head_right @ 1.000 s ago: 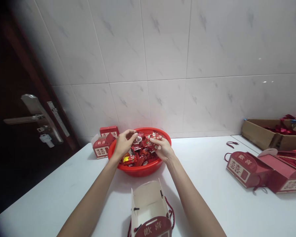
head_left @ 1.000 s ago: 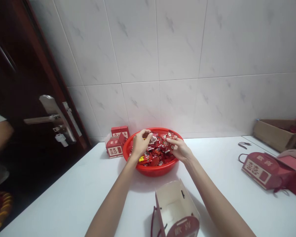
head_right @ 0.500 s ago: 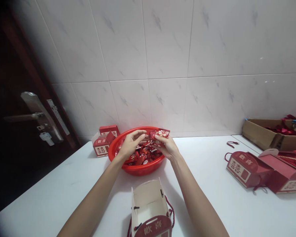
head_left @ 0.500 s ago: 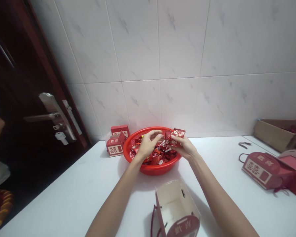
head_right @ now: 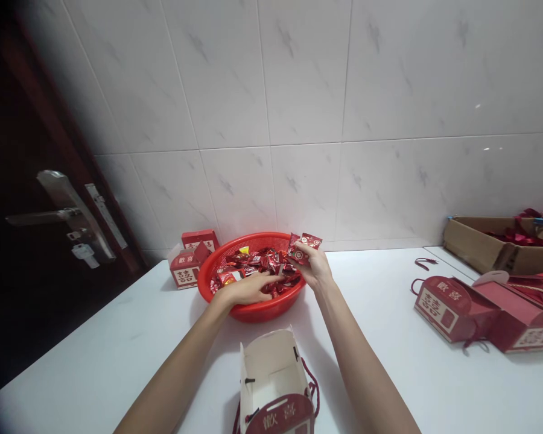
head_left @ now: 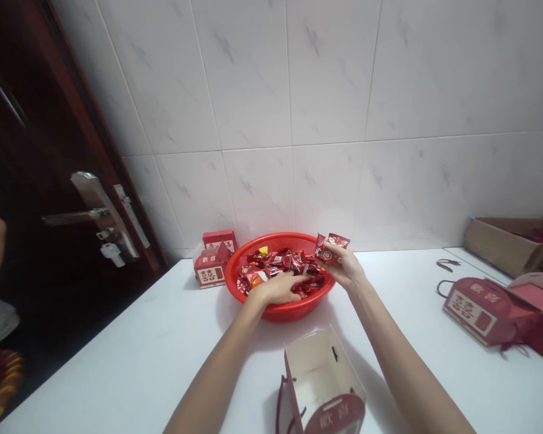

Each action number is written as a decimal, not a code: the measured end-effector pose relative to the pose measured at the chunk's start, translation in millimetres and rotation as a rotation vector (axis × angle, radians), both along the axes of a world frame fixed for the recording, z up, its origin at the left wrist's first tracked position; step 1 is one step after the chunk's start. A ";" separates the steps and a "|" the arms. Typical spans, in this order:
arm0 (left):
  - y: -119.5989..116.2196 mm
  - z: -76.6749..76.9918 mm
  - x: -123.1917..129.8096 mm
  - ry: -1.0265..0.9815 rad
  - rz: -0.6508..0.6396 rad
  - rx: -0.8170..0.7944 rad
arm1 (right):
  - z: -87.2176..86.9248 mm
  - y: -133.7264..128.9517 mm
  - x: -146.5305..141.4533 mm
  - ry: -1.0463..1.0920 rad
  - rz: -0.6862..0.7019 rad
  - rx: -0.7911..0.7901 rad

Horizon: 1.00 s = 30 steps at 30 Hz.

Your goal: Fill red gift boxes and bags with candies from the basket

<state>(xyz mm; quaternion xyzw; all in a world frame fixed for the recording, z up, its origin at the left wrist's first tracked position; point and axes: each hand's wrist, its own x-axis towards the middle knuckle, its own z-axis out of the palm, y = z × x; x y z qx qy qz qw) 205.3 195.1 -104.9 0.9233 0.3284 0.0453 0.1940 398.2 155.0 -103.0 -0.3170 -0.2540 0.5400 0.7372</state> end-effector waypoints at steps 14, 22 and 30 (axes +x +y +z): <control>-11.4 6.5 7.2 0.129 0.092 0.124 | 6.0 -3.4 -15.2 0.114 0.012 -0.081; -4.1 10.4 -0.6 -0.098 0.185 0.043 | 2.8 -1.5 -18.5 0.114 -0.004 -0.089; 6.6 16.6 -2.7 -0.845 0.319 -0.299 | 2.8 -5.1 -20.9 0.070 0.023 -0.089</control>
